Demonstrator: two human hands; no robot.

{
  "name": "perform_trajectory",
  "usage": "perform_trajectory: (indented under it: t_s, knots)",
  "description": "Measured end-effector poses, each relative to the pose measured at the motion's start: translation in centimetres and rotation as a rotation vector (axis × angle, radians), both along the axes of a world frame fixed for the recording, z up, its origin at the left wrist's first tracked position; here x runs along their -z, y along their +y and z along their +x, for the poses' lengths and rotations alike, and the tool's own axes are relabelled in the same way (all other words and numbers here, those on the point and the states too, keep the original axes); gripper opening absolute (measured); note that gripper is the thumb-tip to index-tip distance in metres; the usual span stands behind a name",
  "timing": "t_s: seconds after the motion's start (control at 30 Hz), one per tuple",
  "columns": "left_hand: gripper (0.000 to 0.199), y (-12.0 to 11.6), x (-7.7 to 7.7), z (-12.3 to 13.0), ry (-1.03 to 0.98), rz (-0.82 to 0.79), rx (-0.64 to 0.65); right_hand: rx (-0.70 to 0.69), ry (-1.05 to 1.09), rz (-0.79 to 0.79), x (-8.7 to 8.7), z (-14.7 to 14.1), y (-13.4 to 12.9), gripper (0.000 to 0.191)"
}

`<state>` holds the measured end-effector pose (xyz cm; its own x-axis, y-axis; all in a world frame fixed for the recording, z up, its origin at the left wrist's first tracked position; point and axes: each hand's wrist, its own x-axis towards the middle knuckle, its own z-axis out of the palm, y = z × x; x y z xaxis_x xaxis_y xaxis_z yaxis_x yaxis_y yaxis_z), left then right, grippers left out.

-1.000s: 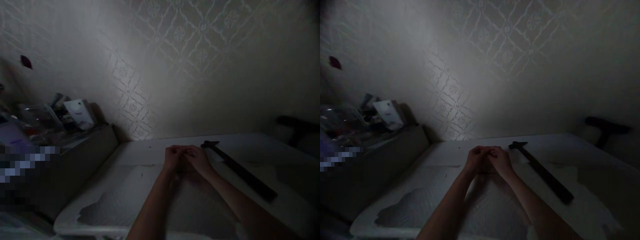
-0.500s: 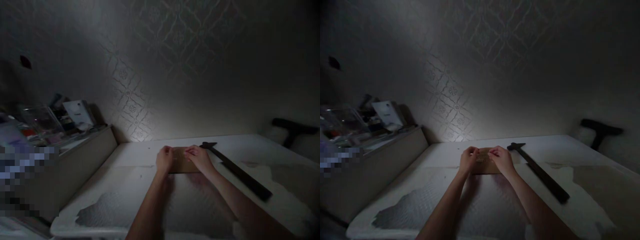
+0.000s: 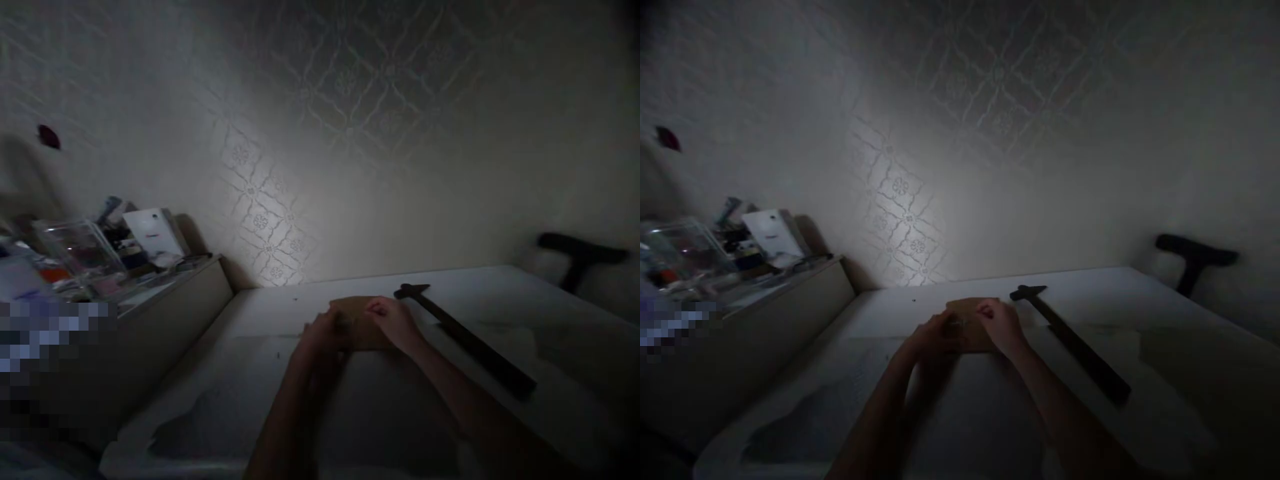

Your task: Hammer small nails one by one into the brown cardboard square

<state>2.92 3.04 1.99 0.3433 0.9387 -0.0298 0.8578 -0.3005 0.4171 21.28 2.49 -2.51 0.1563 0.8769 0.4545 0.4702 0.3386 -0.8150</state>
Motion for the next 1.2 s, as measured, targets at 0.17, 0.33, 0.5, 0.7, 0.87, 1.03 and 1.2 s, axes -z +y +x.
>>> perform_trajectory:
  t_s: [0.17,0.33,0.5,0.7,0.87,1.03,1.2]
  knots:
    - [0.069,-0.7,-0.1,0.7,0.148,0.004,0.068,-0.029,-0.205,-0.052,-0.7,-0.2,-0.8,0.008]
    - [0.072,-0.8,0.0,1.1,0.188,0.008,0.053,-0.019,-0.315,-0.081,-0.4,-0.3,-0.8,0.007]
    - [0.07,-0.9,-0.1,1.2,0.176,-0.009,0.052,-0.012,-0.347,-0.067,-0.1,-0.5,-0.6,0.01]
    - [0.069,-1.0,-0.2,1.3,0.173,-0.005,0.049,-0.035,-0.361,-0.065,-0.3,-0.5,-0.8,0.012]
    - [0.067,-0.9,-0.1,1.2,0.174,0.004,0.055,-0.05,-0.395,-0.039,-0.3,-0.6,-0.9,0.013]
    - [0.068,-1.1,-0.3,1.4,0.173,0.007,0.052,-0.046,-0.403,-0.03,-0.4,-0.6,-1.0,0.017]
    - [0.07,-1.1,-0.3,1.4,0.168,0.002,0.05,-0.038,-0.409,-0.034,-0.4,-0.7,-1.1,0.017]
